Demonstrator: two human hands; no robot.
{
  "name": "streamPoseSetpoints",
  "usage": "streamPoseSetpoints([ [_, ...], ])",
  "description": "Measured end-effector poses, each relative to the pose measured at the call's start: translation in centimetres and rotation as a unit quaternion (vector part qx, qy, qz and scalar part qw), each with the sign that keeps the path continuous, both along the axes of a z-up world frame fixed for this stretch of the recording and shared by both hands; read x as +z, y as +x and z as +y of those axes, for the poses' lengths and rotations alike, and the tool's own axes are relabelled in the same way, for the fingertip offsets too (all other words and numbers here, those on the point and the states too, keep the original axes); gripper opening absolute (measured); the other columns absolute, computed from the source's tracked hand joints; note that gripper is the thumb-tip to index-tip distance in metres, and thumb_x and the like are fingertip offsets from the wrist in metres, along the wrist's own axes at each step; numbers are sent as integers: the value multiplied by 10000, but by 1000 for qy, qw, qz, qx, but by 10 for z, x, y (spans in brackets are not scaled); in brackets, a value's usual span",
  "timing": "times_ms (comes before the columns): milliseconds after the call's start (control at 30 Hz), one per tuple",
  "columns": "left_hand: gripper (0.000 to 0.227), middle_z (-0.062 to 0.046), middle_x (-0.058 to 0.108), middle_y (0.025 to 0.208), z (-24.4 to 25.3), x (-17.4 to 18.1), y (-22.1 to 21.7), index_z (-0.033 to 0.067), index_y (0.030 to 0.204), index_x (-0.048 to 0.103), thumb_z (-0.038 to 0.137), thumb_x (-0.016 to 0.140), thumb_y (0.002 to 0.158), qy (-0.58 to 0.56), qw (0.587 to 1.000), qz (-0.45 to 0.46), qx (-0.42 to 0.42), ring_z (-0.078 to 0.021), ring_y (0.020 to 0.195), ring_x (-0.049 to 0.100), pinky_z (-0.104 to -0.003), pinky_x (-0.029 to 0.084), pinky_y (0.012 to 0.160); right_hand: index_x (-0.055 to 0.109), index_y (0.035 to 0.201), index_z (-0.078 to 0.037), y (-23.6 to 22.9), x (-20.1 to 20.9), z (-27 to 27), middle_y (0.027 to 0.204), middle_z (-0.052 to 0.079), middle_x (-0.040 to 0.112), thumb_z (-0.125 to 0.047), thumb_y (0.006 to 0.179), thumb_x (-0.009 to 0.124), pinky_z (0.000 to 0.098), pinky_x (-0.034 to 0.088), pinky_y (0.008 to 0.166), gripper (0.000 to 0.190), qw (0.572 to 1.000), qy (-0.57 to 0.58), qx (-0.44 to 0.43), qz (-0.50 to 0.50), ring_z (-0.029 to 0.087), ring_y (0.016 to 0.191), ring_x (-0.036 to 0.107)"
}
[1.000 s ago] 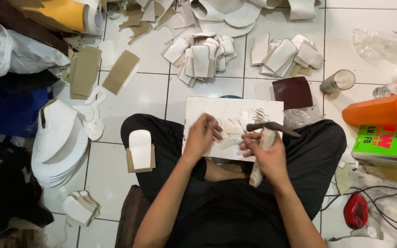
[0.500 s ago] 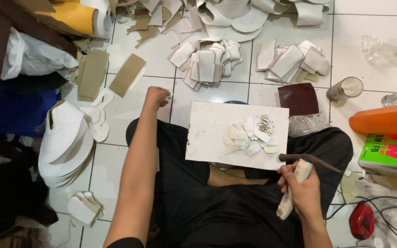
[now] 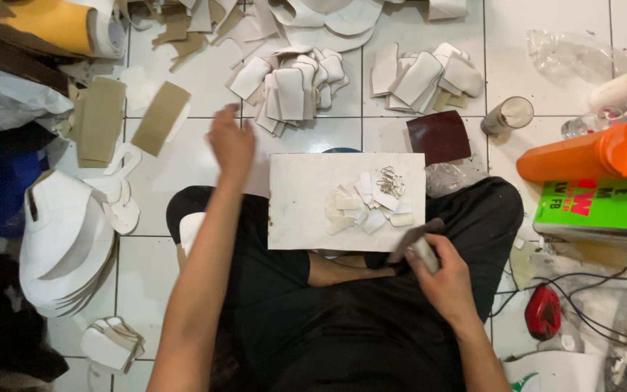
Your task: The person sits on the floor and assembles small white shoe components by inserting metal clips into them. They use a hammer to tap the clips into place on a white board, then inspect the assembled parts by hand.
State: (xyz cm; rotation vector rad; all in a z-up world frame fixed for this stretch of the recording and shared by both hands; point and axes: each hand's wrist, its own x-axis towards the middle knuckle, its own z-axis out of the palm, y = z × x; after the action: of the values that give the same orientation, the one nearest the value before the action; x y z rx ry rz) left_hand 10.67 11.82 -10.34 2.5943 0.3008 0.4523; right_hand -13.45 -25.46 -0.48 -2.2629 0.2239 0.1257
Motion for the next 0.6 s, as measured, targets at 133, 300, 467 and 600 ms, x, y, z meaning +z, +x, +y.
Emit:
streamPoseSetpoints([
  [133,600,42,611,1014,-115,63,-69,210,1044,625,-131,393,609,-331,920,81,-192,-125,845,550,-248,428,686,605,1075,-32,4,10,7,978,90,617,-198,804,710,348,450,838,335,993,-54,66,-85,246,918,601],
  [300,221,-35,628,1087,-180,48,-107,105,1093,652,107,646,873,-62,919,-23,-389,-248,994,548,-380,385,780,642,1115,-194,-18,22,-22,1010,-5,575,-359,790,681,386,470,850,367,968,-236,83,-2,220,999,560],
  [467,171,4,638,1049,-185,44,-102,162,1014,690,152,684,844,-34,912,-17,-408,-238,967,516,-381,336,757,655,1141,-191,-44,0,-70,1038,43,560,-409,756,699,397,413,945,445,965,-247,68,57,264,1045,520],
  [600,179,-17,624,1053,-180,45,-102,227,880,724,311,768,728,-21,900,-25,-436,-263,1010,503,-425,331,788,665,1167,-137,-43,-12,-76,1033,57,595,-328,815,657,340,406,950,401,977,-170,105,74,239,1003,563],
])
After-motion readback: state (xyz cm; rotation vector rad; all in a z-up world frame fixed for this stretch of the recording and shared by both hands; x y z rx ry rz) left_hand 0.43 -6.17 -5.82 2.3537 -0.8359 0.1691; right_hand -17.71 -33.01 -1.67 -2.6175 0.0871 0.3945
